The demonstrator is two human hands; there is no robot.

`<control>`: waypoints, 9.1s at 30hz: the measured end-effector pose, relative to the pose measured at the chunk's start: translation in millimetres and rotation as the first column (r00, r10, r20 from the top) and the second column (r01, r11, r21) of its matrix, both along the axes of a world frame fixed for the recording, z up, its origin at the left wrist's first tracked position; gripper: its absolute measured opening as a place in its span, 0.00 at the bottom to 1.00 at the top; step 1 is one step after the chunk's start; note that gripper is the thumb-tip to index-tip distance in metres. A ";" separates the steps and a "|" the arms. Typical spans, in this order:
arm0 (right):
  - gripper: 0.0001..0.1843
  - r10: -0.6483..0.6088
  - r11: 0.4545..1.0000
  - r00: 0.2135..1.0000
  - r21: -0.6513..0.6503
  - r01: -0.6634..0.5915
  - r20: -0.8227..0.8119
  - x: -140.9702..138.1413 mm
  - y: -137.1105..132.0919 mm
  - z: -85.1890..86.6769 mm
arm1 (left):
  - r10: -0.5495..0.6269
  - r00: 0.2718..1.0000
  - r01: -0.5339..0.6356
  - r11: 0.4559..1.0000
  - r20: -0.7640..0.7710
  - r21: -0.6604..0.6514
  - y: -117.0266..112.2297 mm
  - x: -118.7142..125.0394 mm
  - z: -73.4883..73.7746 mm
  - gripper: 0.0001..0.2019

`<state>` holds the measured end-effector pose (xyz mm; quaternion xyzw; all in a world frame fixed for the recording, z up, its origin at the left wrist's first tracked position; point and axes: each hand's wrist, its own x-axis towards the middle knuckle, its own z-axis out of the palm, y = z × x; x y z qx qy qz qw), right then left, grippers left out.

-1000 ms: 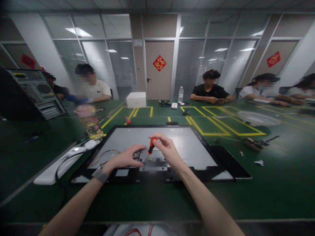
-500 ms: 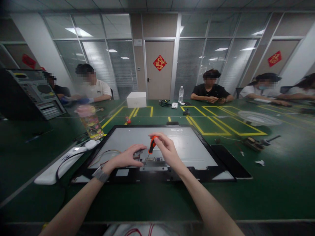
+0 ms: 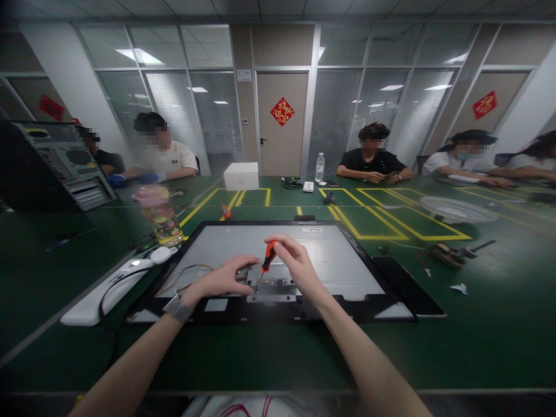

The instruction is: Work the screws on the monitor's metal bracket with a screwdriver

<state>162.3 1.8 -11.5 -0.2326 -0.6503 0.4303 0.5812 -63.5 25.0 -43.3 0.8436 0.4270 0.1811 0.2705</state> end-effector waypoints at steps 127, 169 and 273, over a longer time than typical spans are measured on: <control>0.12 -0.716 0.629 0.696 0.385 0.675 -0.049 -2.1 1.6 -18.0 | 0.020 1.000 -0.019 0.999 0.024 -0.030 -1.7 3.3 2.9 0.34; 0.11 -0.279 0.959 0.953 0.021 0.284 -0.117 6.1 12.1 -10.9 | 0.027 0.999 -0.026 0.999 0.022 -0.044 -0.9 1.9 1.9 0.35; 0.15 0.040 0.975 0.971 -0.204 -0.089 -0.236 10.5 8.8 6.2 | 0.053 0.999 -0.051 0.995 0.013 -0.087 -5.2 2.2 6.7 0.37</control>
